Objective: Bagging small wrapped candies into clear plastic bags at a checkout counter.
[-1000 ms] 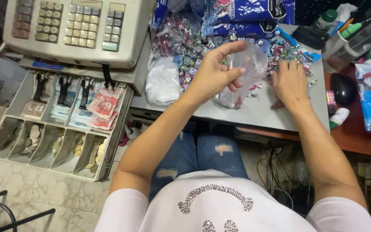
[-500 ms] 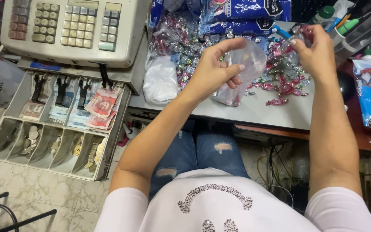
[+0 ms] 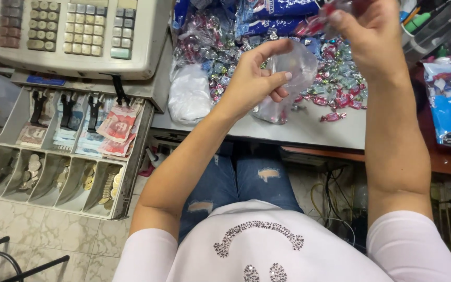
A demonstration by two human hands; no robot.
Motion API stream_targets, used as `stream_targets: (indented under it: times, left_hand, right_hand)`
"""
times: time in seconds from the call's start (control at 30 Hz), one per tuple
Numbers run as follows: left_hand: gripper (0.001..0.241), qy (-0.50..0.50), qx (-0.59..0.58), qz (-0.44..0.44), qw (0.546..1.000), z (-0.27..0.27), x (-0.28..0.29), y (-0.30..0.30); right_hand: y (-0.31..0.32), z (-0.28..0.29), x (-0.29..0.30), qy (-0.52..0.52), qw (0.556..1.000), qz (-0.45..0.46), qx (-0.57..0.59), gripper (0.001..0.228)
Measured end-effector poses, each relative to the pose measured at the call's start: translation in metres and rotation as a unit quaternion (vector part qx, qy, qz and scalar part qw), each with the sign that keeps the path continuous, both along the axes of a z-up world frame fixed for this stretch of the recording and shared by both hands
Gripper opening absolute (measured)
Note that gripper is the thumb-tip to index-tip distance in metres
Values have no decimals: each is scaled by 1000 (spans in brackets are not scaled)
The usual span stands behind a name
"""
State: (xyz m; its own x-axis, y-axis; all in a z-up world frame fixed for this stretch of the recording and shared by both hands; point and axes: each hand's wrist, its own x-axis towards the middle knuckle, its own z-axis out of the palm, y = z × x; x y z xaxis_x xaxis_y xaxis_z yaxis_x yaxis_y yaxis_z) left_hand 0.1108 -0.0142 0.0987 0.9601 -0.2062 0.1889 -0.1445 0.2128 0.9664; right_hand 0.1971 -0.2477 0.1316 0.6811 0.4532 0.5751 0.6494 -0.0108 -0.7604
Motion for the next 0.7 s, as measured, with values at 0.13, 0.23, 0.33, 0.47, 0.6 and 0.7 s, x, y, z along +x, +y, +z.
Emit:
stream_targets:
  times: [0.13,0.23,0.33,0.47,0.6,0.7]
  left_hand:
    - [59,16,-4,12,1000,3,0,0]
    - [60,-2,0,16,1000,2,-1,4]
    - [62,10,-18,16,1000,1,0,4]
    - [59,7,-11,11,1000,3,-4,4]
    - [61,11,-29,13,999,1,-3,3]
    - [63,11,-30,21,999,-5,2,5]
  right_hand:
    - [17,29,-26,-55,993,32,-102,19]
    - [20,36,-32,-60,983,24,-169,28]
    - [19,41,-36,-84,967,16,-239,29]
    - [24,45,-41,-85,966,24,-243,29]
    - [28,42,-38,-87,966,40,-241,29]
    - [38,51,-48,-132,950,40,-279,34]
